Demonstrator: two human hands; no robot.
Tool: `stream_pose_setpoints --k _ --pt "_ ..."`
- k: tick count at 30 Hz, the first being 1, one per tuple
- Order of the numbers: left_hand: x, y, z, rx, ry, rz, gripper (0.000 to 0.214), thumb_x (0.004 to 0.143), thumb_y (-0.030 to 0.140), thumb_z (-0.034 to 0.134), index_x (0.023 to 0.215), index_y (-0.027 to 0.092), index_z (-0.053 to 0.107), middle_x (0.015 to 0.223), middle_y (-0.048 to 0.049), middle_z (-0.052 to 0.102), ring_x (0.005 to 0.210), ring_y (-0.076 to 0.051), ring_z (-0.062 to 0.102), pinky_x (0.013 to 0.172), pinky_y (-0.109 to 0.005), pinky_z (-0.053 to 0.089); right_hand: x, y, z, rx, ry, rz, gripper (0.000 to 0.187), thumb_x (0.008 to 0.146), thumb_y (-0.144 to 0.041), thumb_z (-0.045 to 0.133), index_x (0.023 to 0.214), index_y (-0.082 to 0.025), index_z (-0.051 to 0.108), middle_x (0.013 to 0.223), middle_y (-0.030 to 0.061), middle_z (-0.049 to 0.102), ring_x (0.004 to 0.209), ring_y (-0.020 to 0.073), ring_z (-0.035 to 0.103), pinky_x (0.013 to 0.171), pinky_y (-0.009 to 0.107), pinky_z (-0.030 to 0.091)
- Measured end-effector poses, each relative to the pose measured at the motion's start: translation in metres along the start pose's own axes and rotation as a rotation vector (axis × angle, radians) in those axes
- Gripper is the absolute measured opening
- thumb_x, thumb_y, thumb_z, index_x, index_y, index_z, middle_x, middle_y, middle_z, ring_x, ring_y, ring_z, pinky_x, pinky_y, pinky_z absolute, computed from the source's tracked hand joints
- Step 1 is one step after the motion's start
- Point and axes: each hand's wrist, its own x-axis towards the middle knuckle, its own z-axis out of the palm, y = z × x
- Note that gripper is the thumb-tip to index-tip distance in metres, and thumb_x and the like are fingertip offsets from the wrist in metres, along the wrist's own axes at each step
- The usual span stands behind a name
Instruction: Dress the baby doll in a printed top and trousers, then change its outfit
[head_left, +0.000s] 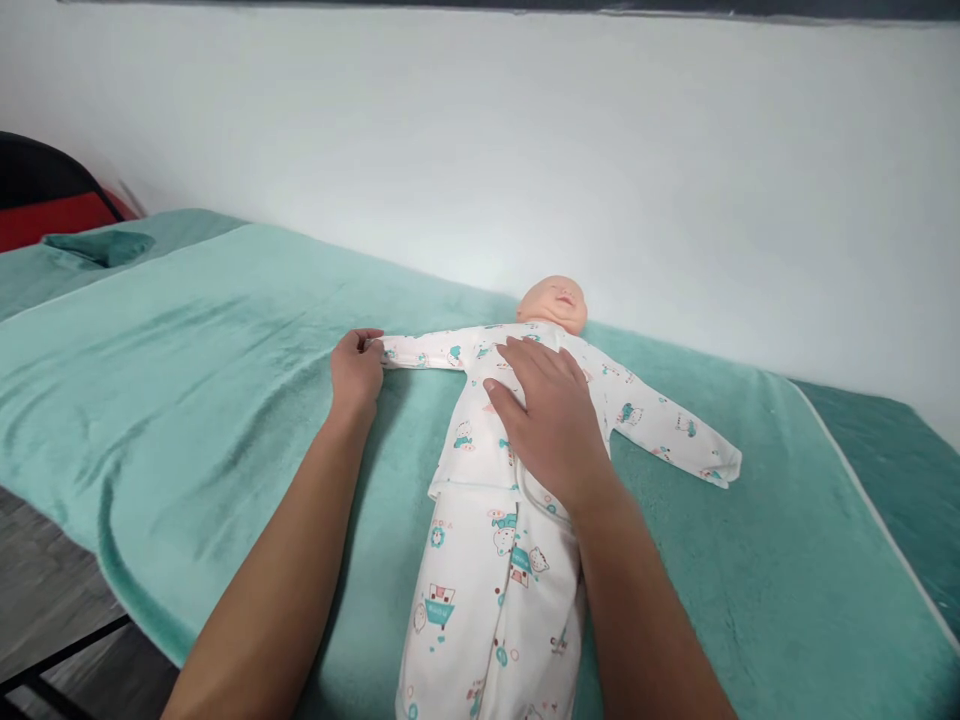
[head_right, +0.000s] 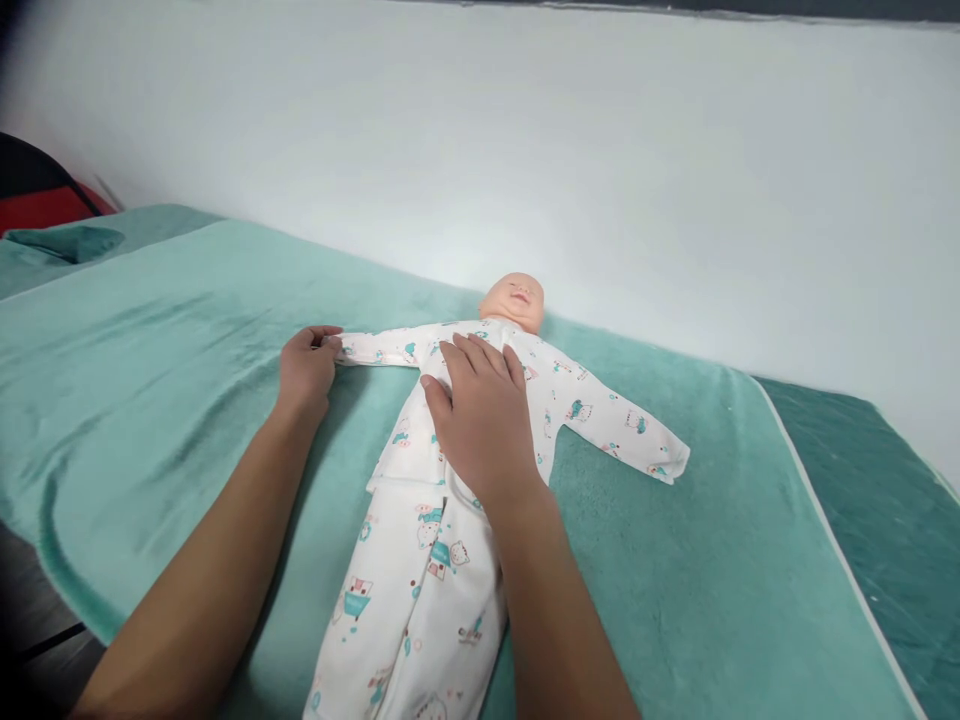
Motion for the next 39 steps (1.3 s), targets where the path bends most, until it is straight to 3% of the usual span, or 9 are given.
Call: stream_pose_setpoints --k 6,11,16,20,25,30,34,36,39 --pt "0.008 0.0 0.004 -0.23 0.103 -0.065 0.019 0.078 0.017 0.055 0.091 0.017 0.069 0.076 0.0005 0.057 0.064 -0.01 0.049 0.06 -0.022 0.039 0.0 -0.001 0.0 0.003 0.018 0.018 0.038 0.098 -0.031 0.045 0.132 -0.023 0.061 0.147 0.0061 0.057 0.142 0.0259 0.044 0.121 0.055 0.028" --pt "0.01 -0.006 0.005 -0.105 0.117 -0.031 0.016 0.075 0.017 0.06 0.089 0.018 0.068 0.077 0.0018 0.054 0.065 -0.011 0.049 0.065 -0.024 0.041 0.001 0.011 -0.004 0.123 0.097 0.119 0.044 0.099 -0.043 0.045 0.137 -0.024 0.057 0.152 0.0089 0.052 0.144 0.028 0.042 0.12 0.055 0.031" --pt "0.011 -0.015 0.002 0.069 0.105 0.031 0.02 0.073 0.016 0.063 0.093 0.019 0.067 0.078 0.0014 0.054 0.071 -0.014 0.051 0.072 -0.029 0.043 -0.016 0.071 -0.009 0.202 0.252 0.408 0.059 0.099 -0.056 0.036 0.144 -0.019 0.051 0.153 0.0147 0.048 0.143 0.0321 0.043 0.117 0.056 0.035" --pt "0.01 -0.02 0.001 0.107 0.105 0.032 0.028 0.068 0.011 0.063 0.095 0.019 0.066 0.085 -0.0007 0.057 0.076 -0.017 0.053 0.076 -0.032 0.044 -0.062 0.131 -0.027 0.006 0.166 0.414 0.071 0.094 -0.065 0.036 0.136 -0.012 0.055 0.15 0.0202 0.05 0.144 0.0357 0.04 0.12 0.057 0.028" --pt "0.005 -0.014 0.004 0.042 0.087 0.02 0.026 0.066 0.01 0.062 0.091 0.019 0.064 0.084 -0.0006 0.058 0.077 -0.017 0.054 0.075 -0.032 0.043 -0.113 0.177 -0.063 -0.115 0.172 0.631 0.057 0.09 -0.056 0.043 0.124 -0.015 0.064 0.126 0.0189 0.066 0.118 0.0327 0.06 0.106 0.051 0.044" --pt "0.003 -0.005 0.009 -0.15 0.05 -0.002 0.025 0.064 0.009 0.06 0.088 0.019 0.062 0.074 0.0028 0.054 0.066 -0.012 0.052 0.064 -0.026 0.042 -0.11 0.19 -0.075 -0.2 0.25 0.889 0.051 0.082 -0.051 0.059 0.114 -0.012 0.067 0.105 0.0162 0.07 0.094 0.0287 0.064 0.086 0.044 0.05" --pt "0.004 -0.004 0.01 -0.244 0.054 -0.024 0.03 0.06 0.007 0.059 0.088 0.018 0.062 0.076 0.0026 0.055 0.064 -0.01 0.051 0.062 -0.024 0.042 -0.099 0.191 -0.077 -0.189 0.248 0.963 0.041 0.08 -0.05 0.063 0.101 -0.016 0.071 0.089 0.0115 0.071 0.08 0.0257 0.063 0.075 0.04 0.048" --pt "0.005 -0.003 0.01 -0.279 0.066 -0.025 0.032 0.059 0.006 0.058 0.088 0.018 0.062 0.078 0.002 0.058 0.065 -0.01 0.052 0.062 -0.023 0.043 -0.096 0.193 -0.079 -0.098 0.295 0.951 0.036 0.077 -0.046 0.068 0.097 -0.016 0.072 0.083 0.0095 0.071 0.073 0.0231 0.062 0.07 0.037 0.048" --pt "0.005 -0.003 0.01 -0.314 0.1 -0.007 0.032 0.058 0.003 0.057 0.087 0.017 0.062 0.08 0.0005 0.062 0.068 -0.01 0.054 0.063 -0.023 0.044 -0.092 0.198 -0.079 0.233 0.452 0.911 0.035 0.069 -0.036 0.076 0.099 -0.018 0.072 0.084 0.0057 0.072 0.069 0.0178 0.062 0.064 0.03 0.048"
